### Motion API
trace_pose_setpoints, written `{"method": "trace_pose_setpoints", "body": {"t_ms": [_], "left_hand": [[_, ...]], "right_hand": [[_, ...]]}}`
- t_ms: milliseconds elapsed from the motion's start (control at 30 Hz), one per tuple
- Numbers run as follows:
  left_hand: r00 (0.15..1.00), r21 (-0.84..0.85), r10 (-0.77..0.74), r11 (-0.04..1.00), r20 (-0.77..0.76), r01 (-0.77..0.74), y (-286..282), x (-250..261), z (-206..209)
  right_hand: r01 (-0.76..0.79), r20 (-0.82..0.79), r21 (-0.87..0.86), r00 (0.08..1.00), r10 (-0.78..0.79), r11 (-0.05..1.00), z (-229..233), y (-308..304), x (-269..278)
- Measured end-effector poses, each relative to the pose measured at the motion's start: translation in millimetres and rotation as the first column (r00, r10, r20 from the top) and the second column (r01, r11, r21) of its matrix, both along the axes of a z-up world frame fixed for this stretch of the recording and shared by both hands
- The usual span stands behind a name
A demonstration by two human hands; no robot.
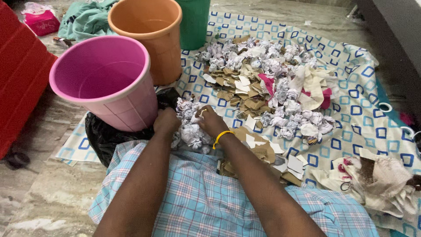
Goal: The person sits on the floor and sorts a pile of crumpled paper and cardboard pieces by hand. They pick up items, separate them into different piles, and occasionally place some into a nearby pink bucket.
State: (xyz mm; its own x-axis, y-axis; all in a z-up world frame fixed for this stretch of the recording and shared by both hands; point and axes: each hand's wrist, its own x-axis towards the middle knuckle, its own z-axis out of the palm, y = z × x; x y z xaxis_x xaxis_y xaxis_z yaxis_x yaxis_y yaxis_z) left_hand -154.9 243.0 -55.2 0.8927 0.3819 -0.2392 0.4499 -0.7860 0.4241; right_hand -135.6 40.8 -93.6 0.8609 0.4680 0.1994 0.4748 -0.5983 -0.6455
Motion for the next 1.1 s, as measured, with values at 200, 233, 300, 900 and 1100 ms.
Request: {"method": "trace_pose_setpoints", "body": {"t_ms": [200,233,300,900,1100], "left_hand": [[0.998,0.061,0.014,0.998,-0.055,-0.011,5.7,4.6,-11.2],[0.998,0.055,0.024,0.998,-0.058,-0.021,5.2,4.3,-10.1],[1.0,0.036,-0.01,0.999,-0.015,0.011,2.4,1.2,-6.0],[0.998,0.208,-0.031,0.978,0.058,0.018,-10.4,-18.4,33.5],[0.986,0.203,-0.08,0.978,0.144,0.05,-11.1,-19.1,33.2]], "right_hand": [[0.054,0.174,-0.143,0.984,-0.028,0.988,-16.5,7.4,3.8],[0.057,0.175,-0.16,0.984,-0.029,0.986,-18.1,7.0,4.9],[0.066,0.178,-0.192,0.984,-0.031,0.979,-18.5,4.5,8.1],[0.017,-0.041,-0.091,0.999,-0.021,0.996,19.4,6.3,-4.5],[0.048,-0.009,-0.014,0.999,-0.048,0.999,20.1,4.5,-3.8]]}}
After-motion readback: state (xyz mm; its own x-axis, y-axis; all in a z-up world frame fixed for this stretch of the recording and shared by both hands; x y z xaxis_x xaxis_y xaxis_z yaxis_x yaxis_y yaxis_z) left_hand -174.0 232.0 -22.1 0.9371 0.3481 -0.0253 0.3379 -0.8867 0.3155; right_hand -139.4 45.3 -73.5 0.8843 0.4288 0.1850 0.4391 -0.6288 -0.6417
